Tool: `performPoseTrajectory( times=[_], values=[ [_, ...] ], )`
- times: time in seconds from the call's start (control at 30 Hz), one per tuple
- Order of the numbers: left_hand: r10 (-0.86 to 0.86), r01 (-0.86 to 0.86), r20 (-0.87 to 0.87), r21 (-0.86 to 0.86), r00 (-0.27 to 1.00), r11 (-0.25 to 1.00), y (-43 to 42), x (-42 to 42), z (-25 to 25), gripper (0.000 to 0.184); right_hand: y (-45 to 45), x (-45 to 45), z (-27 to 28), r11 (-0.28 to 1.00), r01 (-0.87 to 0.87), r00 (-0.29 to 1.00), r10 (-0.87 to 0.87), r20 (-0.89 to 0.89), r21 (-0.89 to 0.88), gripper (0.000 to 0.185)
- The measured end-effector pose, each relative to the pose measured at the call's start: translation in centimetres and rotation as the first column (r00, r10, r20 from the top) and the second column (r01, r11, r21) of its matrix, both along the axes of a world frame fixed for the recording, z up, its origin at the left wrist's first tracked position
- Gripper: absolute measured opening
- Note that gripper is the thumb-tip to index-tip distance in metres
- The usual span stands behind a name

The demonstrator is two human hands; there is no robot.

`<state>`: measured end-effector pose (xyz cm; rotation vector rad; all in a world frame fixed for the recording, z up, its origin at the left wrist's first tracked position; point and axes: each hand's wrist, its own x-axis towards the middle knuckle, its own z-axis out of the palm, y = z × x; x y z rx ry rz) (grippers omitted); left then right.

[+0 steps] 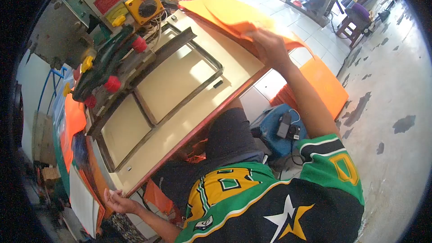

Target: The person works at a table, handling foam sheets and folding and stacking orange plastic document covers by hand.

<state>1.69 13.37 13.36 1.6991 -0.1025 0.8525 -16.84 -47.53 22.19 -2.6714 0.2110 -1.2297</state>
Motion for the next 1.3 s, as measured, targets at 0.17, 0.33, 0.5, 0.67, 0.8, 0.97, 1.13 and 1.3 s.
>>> performPoseTrajectory(
  times=[0.17, 0.33, 0.5, 0.67, 0.8, 0.97, 1.13, 1.3],
  values=[
    [-0.009, 0.009, 0.002, 0.018, 1.0, 1.0, -0.2, -0.1, 0.2, 0.023, 1.3, -2.9, -3.8, 0.982, -0.074, 0.98, 0.104, -0.167, 0.176, 0.024],
    [-0.002, 0.003, -0.015, 0.019, 1.0, 1.0, 0.1, 0.0, 0.0, 0.024, 0.7, -2.9, -3.1, 0.848, -0.037, 0.969, 0.16, -0.19, 0.528, 0.023],
    [0.008, -0.008, -0.016, 0.007, 1.0, 1.0, 0.0, 0.0, 0.0, 0.023, -0.6, -1.9, -3.8, 0.652, -0.162, 0.986, 0.141, 0.092, 0.741, 0.028],
    [0.006, -0.006, -0.011, 0.036, 1.0, 0.999, 0.1, -0.1, 0.0, 0.023, 0.0, -0.8, -4.5, 0.69, -0.149, 0.988, 0.124, 0.088, 0.708, 0.018],
    [-0.014, 0.014, -0.014, -0.001, 1.0, 1.0, 0.0, -0.1, 0.1, 0.023, 0.7, -1.0, -4.6, 0.683, -0.185, 0.982, 0.155, 0.107, 0.707, 0.017],
    [-0.029, 0.029, -0.011, -0.022, 1.0, 0.999, 0.1, 0.1, -0.2, 0.023, 0.4, -2.6, -4.9, 0.608, -0.229, 0.955, 0.292, 0.054, 0.76, 0.018],
    [0.016, -0.016, -0.029, -0.002, 0.999, 1.0, -0.4, -0.2, 0.1, 0.022, 0.5, -2.4, -4.0, 0.627, -0.214, 0.938, 0.346, -0.021, 0.749, 0.019],
    [-0.006, 0.006, -0.013, 0.003, 1.0, 1.0, -0.4, -0.3, 0.2, 0.022, -0.5, -1.4, -4.4, 0.681, -0.199, 0.95, 0.311, -0.033, 0.705, 0.021]
  ],
)
